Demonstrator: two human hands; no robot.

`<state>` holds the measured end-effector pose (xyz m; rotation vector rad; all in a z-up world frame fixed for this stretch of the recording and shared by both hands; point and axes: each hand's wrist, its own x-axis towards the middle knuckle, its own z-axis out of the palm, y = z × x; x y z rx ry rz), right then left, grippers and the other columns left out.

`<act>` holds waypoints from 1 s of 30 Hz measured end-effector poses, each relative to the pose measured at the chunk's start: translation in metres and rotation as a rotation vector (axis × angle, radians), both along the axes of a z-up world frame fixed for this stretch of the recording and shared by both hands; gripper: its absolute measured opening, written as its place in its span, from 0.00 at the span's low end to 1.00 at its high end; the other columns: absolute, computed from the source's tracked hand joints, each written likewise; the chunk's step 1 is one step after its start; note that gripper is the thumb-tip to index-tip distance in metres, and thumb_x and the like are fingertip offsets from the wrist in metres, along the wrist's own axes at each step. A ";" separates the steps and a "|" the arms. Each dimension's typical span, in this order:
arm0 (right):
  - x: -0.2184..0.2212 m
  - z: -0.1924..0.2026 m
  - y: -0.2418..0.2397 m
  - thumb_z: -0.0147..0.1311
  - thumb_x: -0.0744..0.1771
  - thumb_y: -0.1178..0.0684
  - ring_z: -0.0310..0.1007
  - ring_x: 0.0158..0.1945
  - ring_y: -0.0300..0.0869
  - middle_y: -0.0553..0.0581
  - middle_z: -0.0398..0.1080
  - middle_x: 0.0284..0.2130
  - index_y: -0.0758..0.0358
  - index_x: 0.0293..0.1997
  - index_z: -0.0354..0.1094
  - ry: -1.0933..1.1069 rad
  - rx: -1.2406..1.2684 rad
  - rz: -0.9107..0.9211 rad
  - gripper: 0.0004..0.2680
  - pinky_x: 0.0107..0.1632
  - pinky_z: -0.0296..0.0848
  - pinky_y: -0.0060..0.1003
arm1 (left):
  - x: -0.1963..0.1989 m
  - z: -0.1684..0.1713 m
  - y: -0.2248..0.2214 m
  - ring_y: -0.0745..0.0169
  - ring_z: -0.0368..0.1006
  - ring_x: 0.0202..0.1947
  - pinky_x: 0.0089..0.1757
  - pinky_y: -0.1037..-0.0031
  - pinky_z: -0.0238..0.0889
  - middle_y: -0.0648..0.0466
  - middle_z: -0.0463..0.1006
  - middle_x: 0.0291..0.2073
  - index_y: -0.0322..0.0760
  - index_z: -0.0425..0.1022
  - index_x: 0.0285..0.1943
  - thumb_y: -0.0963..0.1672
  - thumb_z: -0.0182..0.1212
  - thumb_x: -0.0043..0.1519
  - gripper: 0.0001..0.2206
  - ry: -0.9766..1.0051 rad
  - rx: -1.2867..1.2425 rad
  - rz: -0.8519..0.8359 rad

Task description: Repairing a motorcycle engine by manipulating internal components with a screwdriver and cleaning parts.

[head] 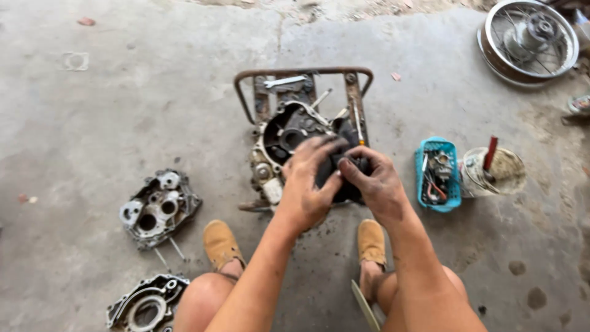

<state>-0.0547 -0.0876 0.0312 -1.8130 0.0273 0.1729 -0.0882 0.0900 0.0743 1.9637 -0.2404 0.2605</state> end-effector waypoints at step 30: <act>-0.016 0.044 -0.003 0.63 0.67 0.55 0.65 0.37 0.38 0.50 0.69 0.32 0.56 0.47 0.70 -0.102 -0.130 -0.004 0.07 0.41 0.69 0.35 | 0.006 -0.006 0.036 0.43 0.80 0.39 0.40 0.57 0.72 0.48 0.80 0.29 0.45 0.81 0.38 0.47 0.63 0.49 0.10 0.376 0.211 -0.135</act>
